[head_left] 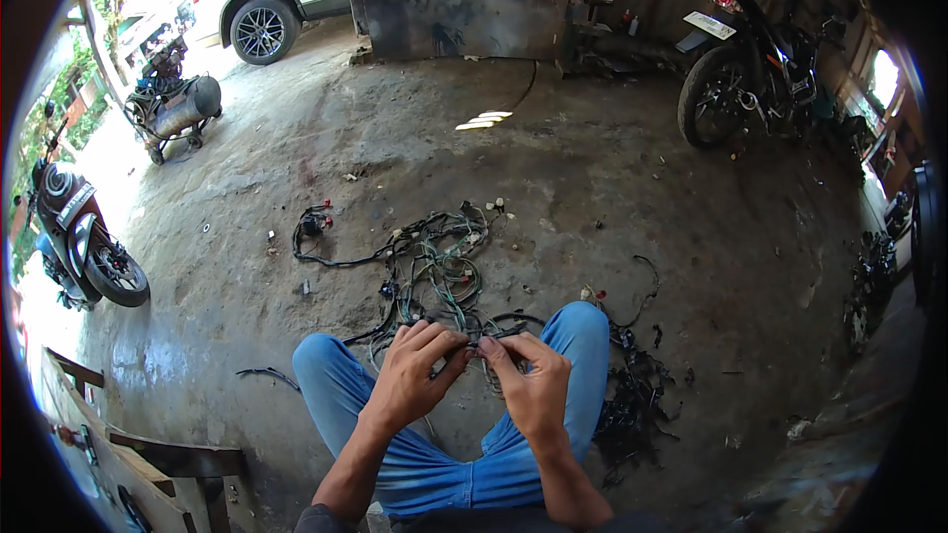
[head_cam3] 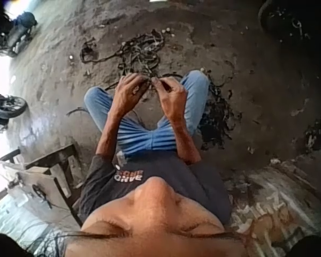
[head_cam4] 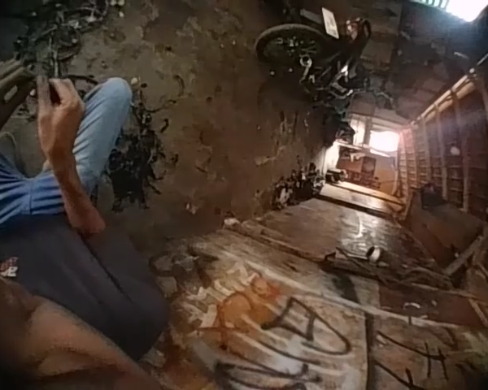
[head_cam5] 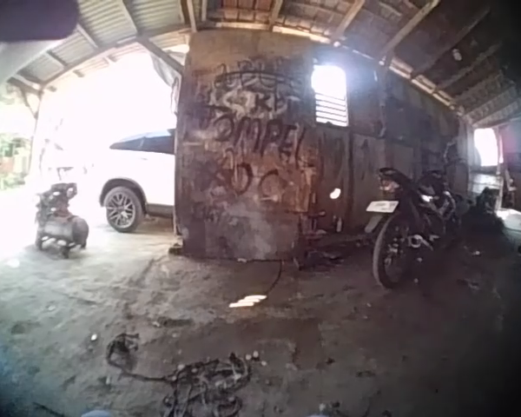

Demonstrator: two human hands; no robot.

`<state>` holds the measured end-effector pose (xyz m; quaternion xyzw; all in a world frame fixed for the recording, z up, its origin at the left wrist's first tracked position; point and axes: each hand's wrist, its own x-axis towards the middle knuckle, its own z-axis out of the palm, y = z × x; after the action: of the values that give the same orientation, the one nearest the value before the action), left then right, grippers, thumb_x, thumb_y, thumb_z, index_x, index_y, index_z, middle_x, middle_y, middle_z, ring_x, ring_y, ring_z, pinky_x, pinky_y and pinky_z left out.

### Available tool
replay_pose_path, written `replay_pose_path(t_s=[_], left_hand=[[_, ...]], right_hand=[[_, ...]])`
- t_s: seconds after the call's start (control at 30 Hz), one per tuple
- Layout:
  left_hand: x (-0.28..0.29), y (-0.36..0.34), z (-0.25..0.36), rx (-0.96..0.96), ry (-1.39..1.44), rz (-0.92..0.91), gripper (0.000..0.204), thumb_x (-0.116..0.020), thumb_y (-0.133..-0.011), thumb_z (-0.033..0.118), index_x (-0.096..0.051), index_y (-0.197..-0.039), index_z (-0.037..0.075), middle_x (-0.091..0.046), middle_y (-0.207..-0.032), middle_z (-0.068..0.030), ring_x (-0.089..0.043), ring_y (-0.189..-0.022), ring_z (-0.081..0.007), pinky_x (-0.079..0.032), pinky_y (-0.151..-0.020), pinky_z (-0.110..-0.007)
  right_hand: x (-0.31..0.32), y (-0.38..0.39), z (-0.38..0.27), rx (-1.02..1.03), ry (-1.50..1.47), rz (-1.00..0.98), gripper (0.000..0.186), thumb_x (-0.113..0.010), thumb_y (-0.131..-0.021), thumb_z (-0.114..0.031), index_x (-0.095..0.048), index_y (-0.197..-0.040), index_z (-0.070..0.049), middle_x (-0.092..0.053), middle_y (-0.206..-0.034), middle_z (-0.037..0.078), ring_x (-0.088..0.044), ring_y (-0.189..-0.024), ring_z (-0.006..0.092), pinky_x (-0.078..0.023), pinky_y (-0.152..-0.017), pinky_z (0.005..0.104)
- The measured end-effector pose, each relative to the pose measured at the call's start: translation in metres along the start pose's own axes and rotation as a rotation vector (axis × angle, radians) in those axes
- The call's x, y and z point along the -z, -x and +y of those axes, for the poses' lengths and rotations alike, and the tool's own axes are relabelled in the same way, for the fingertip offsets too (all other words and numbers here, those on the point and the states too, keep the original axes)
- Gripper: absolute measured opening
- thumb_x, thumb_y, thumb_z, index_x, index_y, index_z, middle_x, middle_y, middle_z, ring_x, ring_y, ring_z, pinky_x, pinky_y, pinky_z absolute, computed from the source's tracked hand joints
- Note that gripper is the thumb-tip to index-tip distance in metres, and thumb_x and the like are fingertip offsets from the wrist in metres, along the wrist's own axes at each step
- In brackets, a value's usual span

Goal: Repair and trim components of a motorcycle wiring harness using scissors.

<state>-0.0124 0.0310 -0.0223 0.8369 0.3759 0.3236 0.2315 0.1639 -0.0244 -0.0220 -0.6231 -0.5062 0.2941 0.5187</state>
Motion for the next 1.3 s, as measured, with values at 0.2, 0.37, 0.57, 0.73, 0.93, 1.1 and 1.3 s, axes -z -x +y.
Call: replay_pose_path(t_s=[0.2,0.37,0.57,0.73,0.93,1.1,1.3], left_hand=[[-0.012,-0.004,-0.010,0.076,-0.113,0.150,0.016,-0.076,-0.094,0.017,-0.071,-0.105,0.006,-0.070,-0.095,-0.0084,-0.066,-0.086,-0.0299,-0.049,-0.076,-0.041],[-0.027,-0.007,-0.007,0.206,-0.066,0.336,0.017,-0.073,-0.097,0.018,-0.073,-0.107,0.004,-0.074,-0.095,-0.0111,-0.072,-0.074,-0.0315,-0.055,-0.067,-0.039],[-0.035,-0.016,-0.014,0.394,0.315,0.436,0.021,-0.068,-0.105,0.020,-0.071,-0.108,-0.001,-0.072,-0.088,-0.0079,-0.065,-0.072,-0.0163,-0.052,-0.067,-0.030],[-0.028,-0.004,-0.011,0.592,0.725,0.356,0.031,-0.060,-0.111,0.028,-0.067,-0.099,0.000,-0.056,-0.079,0.0051,-0.046,-0.072,-0.0045,-0.037,-0.063,-0.024],[-0.026,0.009,0.012,0.439,0.770,0.092,0.035,-0.054,-0.114,0.030,-0.061,-0.092,0.003,-0.050,-0.078,0.0045,-0.040,-0.072,-0.0046,-0.033,-0.063,-0.025],[-0.010,0.009,0.016,0.433,0.674,-0.005,0.034,-0.055,-0.113,0.030,-0.067,-0.102,0.000,-0.051,-0.076,0.0038,-0.043,-0.071,-0.0060,-0.036,-0.063,-0.026],[-0.013,0.010,0.008,0.541,0.934,0.006,0.043,-0.056,-0.112,0.026,-0.058,-0.148,0.002,-0.046,-0.075,0.0056,-0.039,-0.067,-0.0049,-0.032,-0.058,-0.025]], right_hand=[[-0.020,-0.023,-0.003,0.073,0.012,-0.032,0.020,-0.075,-0.097,-0.013,-0.071,-0.089,0.005,-0.065,-0.076,0.008,-0.061,-0.066,0.0138,-0.048,-0.063,0.0305],[-0.031,-0.011,-0.002,0.124,-0.076,0.023,0.020,-0.073,-0.098,-0.011,-0.069,-0.087,0.006,-0.065,-0.075,0.007,-0.059,-0.066,0.0122,-0.046,-0.063,0.0293],[-0.027,0.002,0.006,0.029,-0.189,-0.003,0.019,-0.071,-0.099,-0.009,-0.070,-0.085,0.004,-0.062,-0.074,0.004,-0.057,-0.066,0.0104,-0.045,-0.063,0.0281],[-0.031,0.003,0.040,-0.072,-0.265,0.042,0.020,-0.070,-0.101,-0.011,-0.072,-0.088,0.004,-0.067,-0.078,0.005,-0.060,-0.067,0.0090,-0.046,-0.061,0.0268],[-0.053,-0.039,0.060,-0.027,-0.261,0.230,0.013,-0.069,-0.102,-0.010,-0.072,-0.099,0.002,-0.066,-0.088,0.007,-0.064,-0.076,0.0152,-0.052,-0.070,0.0310],[-0.062,-0.078,0.054,0.298,-0.310,0.161,0.012,-0.070,-0.102,-0.012,-0.068,-0.104,-0.001,-0.062,-0.103,0.007,-0.062,-0.090,0.0158,-0.051,-0.080,0.0299],[-0.064,-0.082,0.082,-0.112,-1.089,-0.240,0.033,-0.073,-0.101,-0.014,-0.058,-0.130,-0.007,-0.060,-0.112,0.005,-0.059,-0.112,0.0192,-0.050,-0.097,0.0387]])
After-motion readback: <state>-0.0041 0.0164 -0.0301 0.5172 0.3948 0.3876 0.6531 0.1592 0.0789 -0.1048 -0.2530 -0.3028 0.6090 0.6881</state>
